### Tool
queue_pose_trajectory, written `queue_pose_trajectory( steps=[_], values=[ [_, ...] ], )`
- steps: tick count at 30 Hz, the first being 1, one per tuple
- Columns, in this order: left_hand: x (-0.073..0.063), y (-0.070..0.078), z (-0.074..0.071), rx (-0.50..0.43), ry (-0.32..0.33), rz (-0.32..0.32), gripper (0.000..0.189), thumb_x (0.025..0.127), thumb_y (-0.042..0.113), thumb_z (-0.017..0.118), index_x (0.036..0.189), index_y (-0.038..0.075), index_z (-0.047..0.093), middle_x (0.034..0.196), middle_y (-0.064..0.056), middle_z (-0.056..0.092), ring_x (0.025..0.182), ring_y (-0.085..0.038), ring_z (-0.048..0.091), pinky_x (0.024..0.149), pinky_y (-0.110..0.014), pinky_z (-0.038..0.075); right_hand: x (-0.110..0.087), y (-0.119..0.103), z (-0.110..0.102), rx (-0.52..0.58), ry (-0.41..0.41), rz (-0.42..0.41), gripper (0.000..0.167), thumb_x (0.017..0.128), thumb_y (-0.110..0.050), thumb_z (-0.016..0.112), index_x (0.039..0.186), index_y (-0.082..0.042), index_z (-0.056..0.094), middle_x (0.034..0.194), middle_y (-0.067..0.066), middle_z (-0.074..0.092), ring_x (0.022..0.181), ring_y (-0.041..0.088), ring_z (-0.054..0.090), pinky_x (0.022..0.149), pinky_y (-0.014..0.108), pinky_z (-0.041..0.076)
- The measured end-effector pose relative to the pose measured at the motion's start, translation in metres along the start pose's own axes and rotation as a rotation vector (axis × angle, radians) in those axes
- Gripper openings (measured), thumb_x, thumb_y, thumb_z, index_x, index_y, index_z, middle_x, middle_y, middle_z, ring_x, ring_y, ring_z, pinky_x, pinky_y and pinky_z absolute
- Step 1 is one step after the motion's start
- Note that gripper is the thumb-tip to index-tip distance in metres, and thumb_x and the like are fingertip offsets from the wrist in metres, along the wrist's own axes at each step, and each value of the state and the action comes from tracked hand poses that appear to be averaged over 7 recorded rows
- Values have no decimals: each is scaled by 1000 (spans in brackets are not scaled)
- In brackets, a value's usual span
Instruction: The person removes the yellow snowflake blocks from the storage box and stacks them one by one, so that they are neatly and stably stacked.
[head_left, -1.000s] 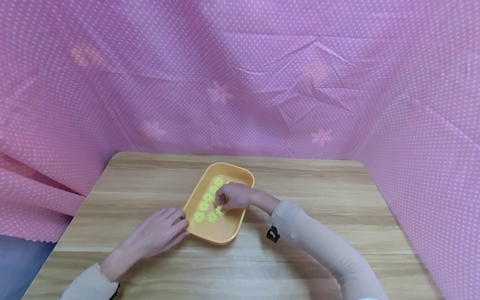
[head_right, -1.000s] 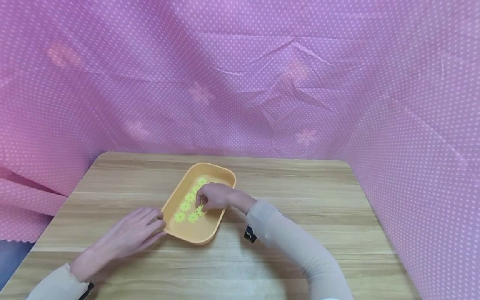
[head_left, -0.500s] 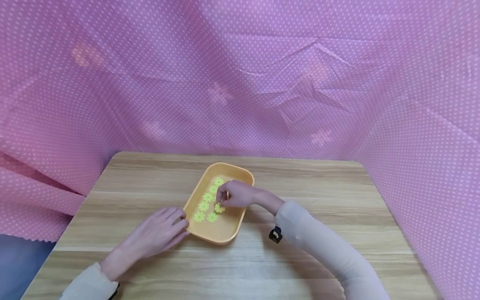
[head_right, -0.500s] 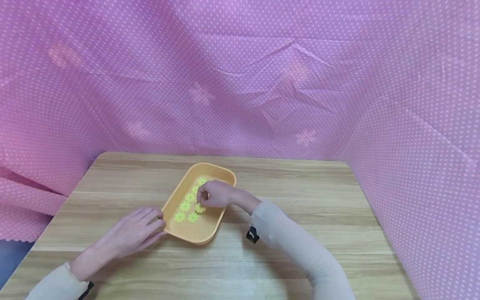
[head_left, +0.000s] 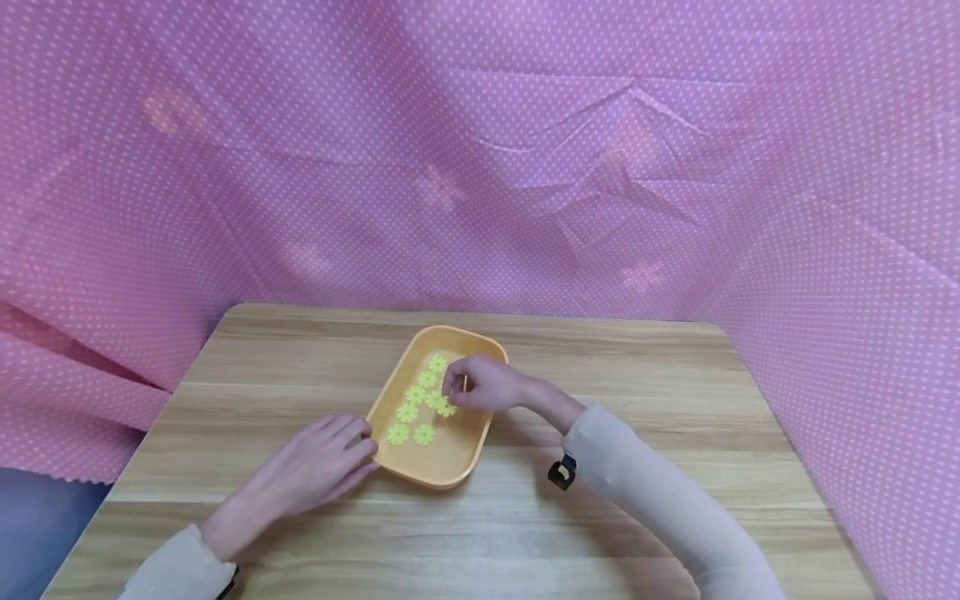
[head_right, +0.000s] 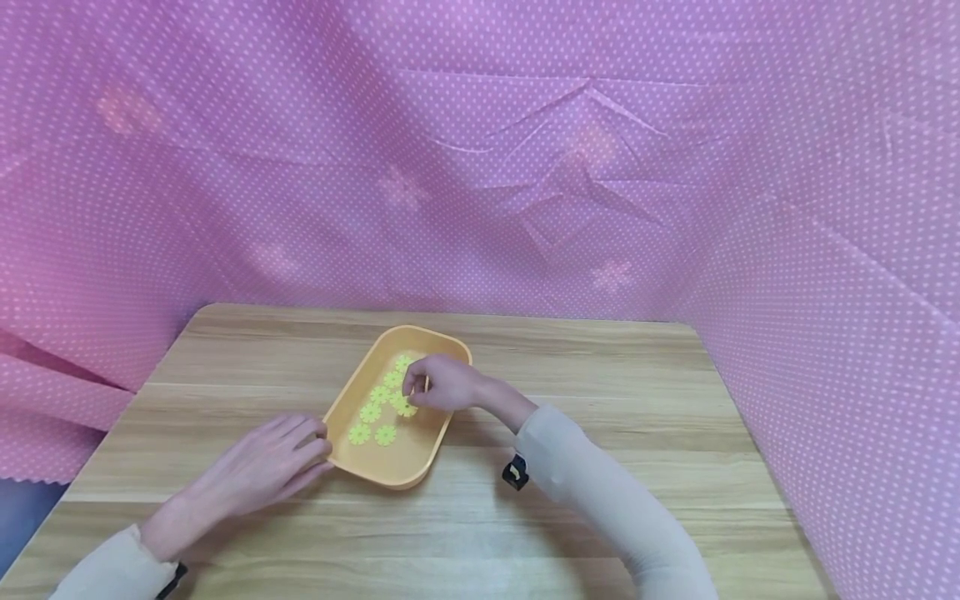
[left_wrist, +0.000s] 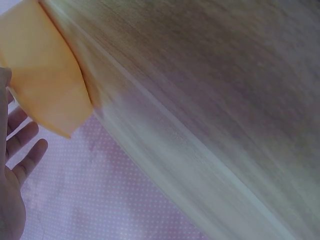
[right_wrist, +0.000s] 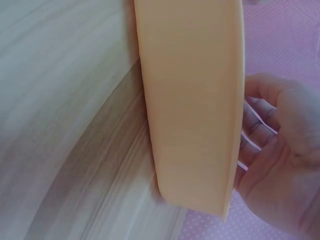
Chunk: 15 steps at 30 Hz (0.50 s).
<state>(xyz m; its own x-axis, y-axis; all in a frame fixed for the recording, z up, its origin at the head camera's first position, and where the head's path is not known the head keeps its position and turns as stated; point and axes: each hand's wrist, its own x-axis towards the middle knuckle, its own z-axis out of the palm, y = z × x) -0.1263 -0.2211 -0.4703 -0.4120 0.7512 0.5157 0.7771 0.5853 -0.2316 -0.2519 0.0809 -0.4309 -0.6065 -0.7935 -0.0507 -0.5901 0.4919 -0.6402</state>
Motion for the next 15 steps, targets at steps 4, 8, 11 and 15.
queue_pose_trajectory(
  steps=[4,8,11,15],
  values=[
    [0,0,0,-1,-2,2,49,115,42,30,97,15,67,99,-3,66,93,-20,64,81,-37,61,-5,1,-1,7,32,2,6,95,-9,71,100,-11,74,88,1,73,75,5,60,71,17,52],
    [-1,0,0,-4,1,3,48,115,41,31,96,15,67,99,-3,66,93,-21,64,82,-37,60,-11,0,-3,41,63,-8,6,95,-9,72,101,-9,74,88,2,73,74,5,61,70,17,54],
    [-1,0,-1,-2,4,4,48,115,41,31,96,15,67,99,-4,66,93,-21,64,82,-38,60,-17,-1,-6,74,86,-13,6,94,-9,72,100,-8,74,88,3,73,75,7,63,70,18,55],
    [-1,0,0,2,3,2,49,115,42,30,96,15,67,99,-3,67,94,-21,64,84,-38,60,-24,-2,-8,112,110,4,7,94,-9,72,101,-8,74,90,3,74,77,8,63,71,19,55]
  ],
)
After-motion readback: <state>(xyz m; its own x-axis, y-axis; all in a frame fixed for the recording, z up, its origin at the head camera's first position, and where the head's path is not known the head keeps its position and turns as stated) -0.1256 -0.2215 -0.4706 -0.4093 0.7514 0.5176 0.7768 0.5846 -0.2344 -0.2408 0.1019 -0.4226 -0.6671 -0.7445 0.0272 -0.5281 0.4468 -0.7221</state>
